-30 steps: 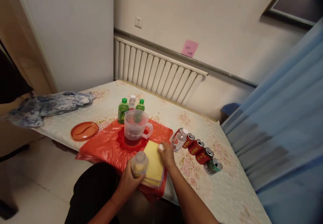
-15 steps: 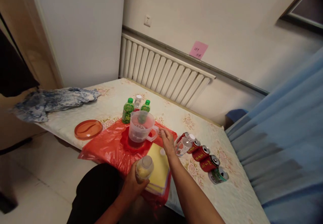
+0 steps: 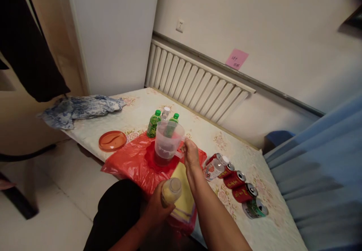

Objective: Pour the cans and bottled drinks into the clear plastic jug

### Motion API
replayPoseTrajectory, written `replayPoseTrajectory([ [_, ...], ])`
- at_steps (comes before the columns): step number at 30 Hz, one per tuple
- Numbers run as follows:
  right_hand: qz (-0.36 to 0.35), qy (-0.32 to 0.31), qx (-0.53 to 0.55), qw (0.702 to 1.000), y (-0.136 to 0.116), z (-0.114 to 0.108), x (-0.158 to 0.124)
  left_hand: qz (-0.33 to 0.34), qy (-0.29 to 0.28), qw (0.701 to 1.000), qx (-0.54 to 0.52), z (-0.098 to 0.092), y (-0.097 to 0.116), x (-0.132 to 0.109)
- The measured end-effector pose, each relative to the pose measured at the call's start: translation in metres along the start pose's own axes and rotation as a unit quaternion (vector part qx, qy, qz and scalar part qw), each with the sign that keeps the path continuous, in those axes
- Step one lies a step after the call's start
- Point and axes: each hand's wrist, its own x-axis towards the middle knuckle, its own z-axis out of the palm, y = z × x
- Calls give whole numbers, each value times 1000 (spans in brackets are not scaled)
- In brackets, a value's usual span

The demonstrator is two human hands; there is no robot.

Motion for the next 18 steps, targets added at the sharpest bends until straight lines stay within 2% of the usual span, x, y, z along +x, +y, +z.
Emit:
replayPoseTrajectory([
  [5, -39, 35, 9, 999, -62, -19, -3, 8, 14, 1000, -2, 0, 4, 0],
  [8, -55, 55, 9, 997, -104, -37, -12, 8, 13, 1000, 1, 0, 8, 0],
  [11, -74, 50, -15, 996, -138, -59, -27, 13, 11, 1000, 17, 1, 11, 1],
  [14, -75, 57, -38, 995, -159, -84, -46, 13, 8, 999, 38, 4, 12, 3],
  [18, -36, 53, -92, 994, -173, -121, -74, 14, 6, 998, 60, 10, 17, 6],
])
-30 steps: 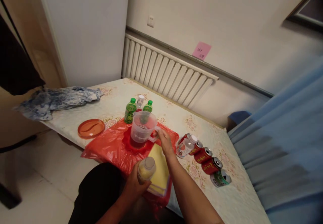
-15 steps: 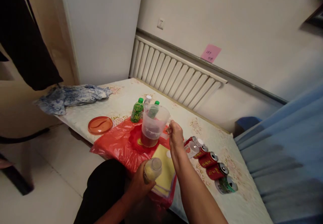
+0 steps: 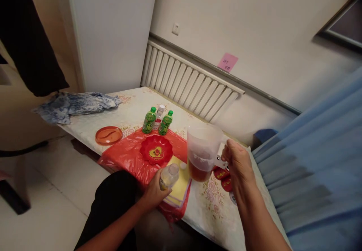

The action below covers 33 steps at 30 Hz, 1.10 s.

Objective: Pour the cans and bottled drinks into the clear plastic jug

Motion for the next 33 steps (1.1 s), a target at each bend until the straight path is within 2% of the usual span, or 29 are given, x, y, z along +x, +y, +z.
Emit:
replayPoseTrajectory([
  [7, 52, -30, -94, 994, 2, -63, -35, 31, -18, 999, -9, 11, 12, 5],
  [13, 81, -41, -135, 987, -2, -93, -55, 57, -27, 998, -3, 25, 15, 9],
  [22, 98, -52, -160, 981, 1, -110, -61, 55, -58, 997, 14, 34, 7, 10],
  [33, 113, -88, -166, 976, 9, -117, -62, 55, -66, 996, 16, 35, 10, 9],
])
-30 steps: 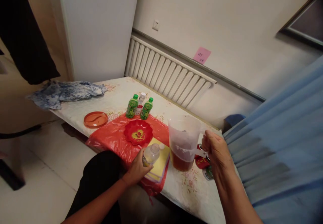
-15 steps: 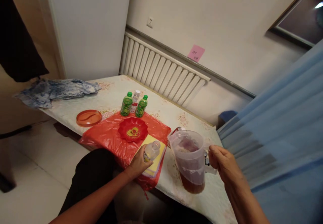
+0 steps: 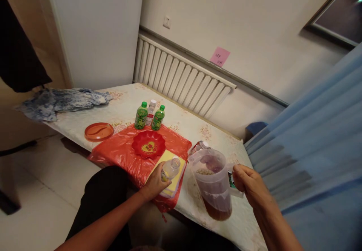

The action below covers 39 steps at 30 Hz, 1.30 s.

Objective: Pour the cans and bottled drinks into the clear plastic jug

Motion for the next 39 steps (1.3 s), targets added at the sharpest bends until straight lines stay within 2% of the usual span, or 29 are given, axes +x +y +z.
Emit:
replayPoseTrajectory([
  [18, 9, -36, -12, 999, -1, 3, 1, 15, 4, 1000, 0, -1, 6, 0],
  [28, -9, -71, -14, 997, -7, 1, 6, 21, -1, 1000, -6, -1, 1, 1],
  [39, -9, -94, -46, 994, -24, 5, 13, 36, -14, 999, 12, 2, -1, 3],
])
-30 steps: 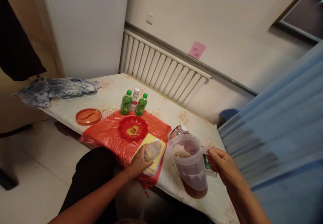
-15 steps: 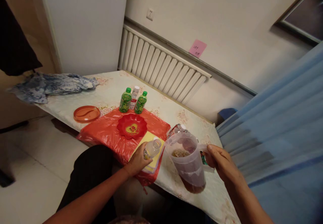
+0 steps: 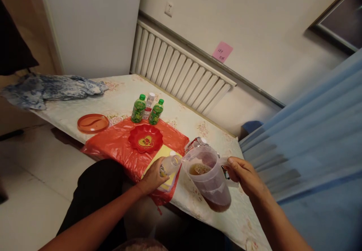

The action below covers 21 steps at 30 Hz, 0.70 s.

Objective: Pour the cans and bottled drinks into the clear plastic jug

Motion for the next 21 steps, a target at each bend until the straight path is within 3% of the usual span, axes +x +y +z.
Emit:
replayPoseTrajectory([
  [21, 8, -35, -78, 996, -17, 1, 15, -4, -13, 1000, 27, -2, 9, 2],
])
